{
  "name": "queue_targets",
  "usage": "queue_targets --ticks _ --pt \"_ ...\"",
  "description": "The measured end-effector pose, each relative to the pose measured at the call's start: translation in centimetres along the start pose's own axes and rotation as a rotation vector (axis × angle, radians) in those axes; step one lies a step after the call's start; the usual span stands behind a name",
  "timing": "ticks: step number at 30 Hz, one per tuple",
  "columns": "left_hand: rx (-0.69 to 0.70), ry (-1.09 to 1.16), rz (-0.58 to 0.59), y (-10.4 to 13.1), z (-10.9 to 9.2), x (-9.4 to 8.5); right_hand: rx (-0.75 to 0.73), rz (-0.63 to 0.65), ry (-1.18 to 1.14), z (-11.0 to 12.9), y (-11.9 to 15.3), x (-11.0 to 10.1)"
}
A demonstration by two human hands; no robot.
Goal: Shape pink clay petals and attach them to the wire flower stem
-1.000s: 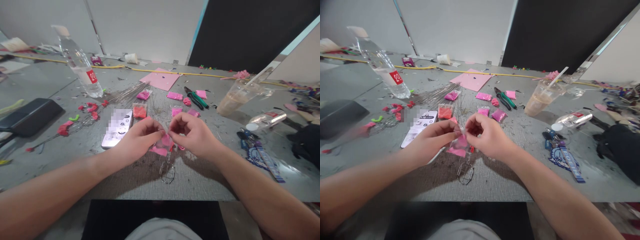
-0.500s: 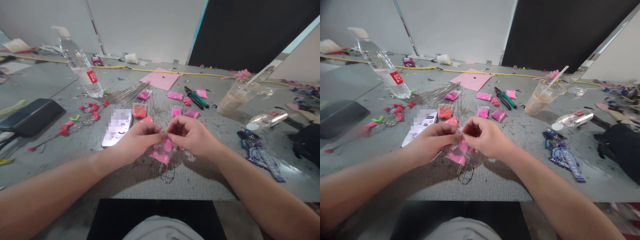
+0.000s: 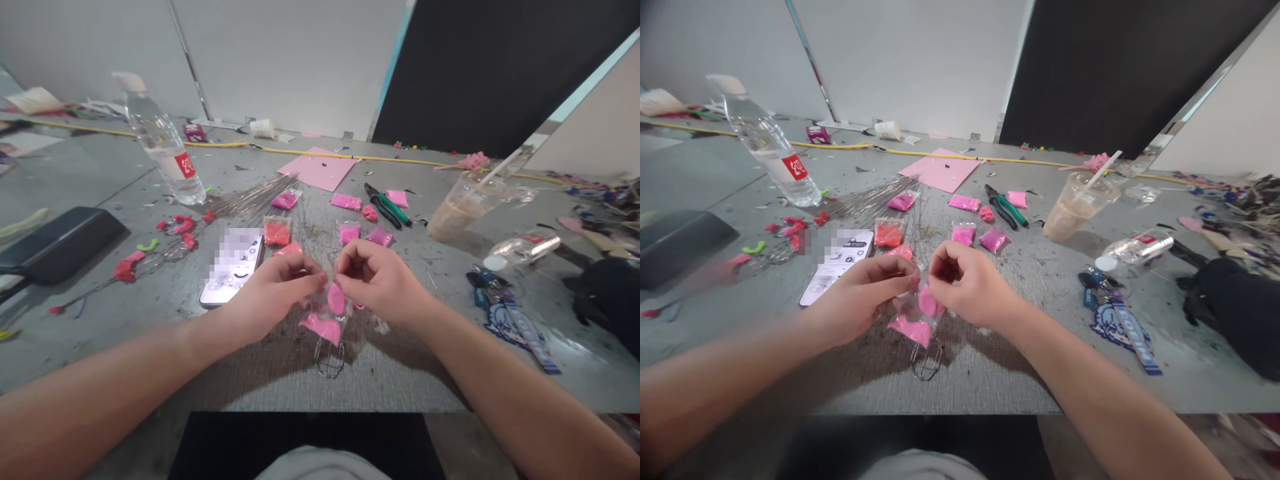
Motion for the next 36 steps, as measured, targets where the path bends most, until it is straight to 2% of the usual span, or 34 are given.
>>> queue_targets --ticks 6,9,19,22,26,28,36 --pt "-0.014 0.016 0.038 0.0 0.2 0.5 -0.131 0.031 0.178 0.9 0.2 0.3" --pt "-0.016 -0.005 0.026 -0.1 0.3 0.4 -0.110 0.038 0.110 0.7 0.3 0.5" --pt "0.117 -0.354 -0.055 -0.4 -1.1 -1.0 -0.015 0.005 0.014 -0.1 0.0 0.2" --pt "0.101 -0.341 -0.062 -0.7 -0.7 -1.2 -0.014 0.021 0.063 -0.2 -0.1 0.1" --pt "0.065 -0.260 0.005 -1.0 0.1 -0.8 0.012 0.010 0.058 -0.6 0.0 0.1" --pt "0.067 -0.290 0.016 -1.0 0.2 -0.7 0.031 0.005 0.032 -0.9 0.0 0.1" --pt "0.137 -0.456 -0.085 -0.8 -0.8 -1.7 0.023 0.011 0.128 -0.9 0.0 -0.6"
Point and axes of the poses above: each hand's wrist, its own y-axis away from the middle knuckle, its own x-axis out of the palm, z = x × y, the point moved 8 cm from there along -y, towards the middle knuckle, and after that the axes turned 6 degrees about -x, right-handed, at the moved point
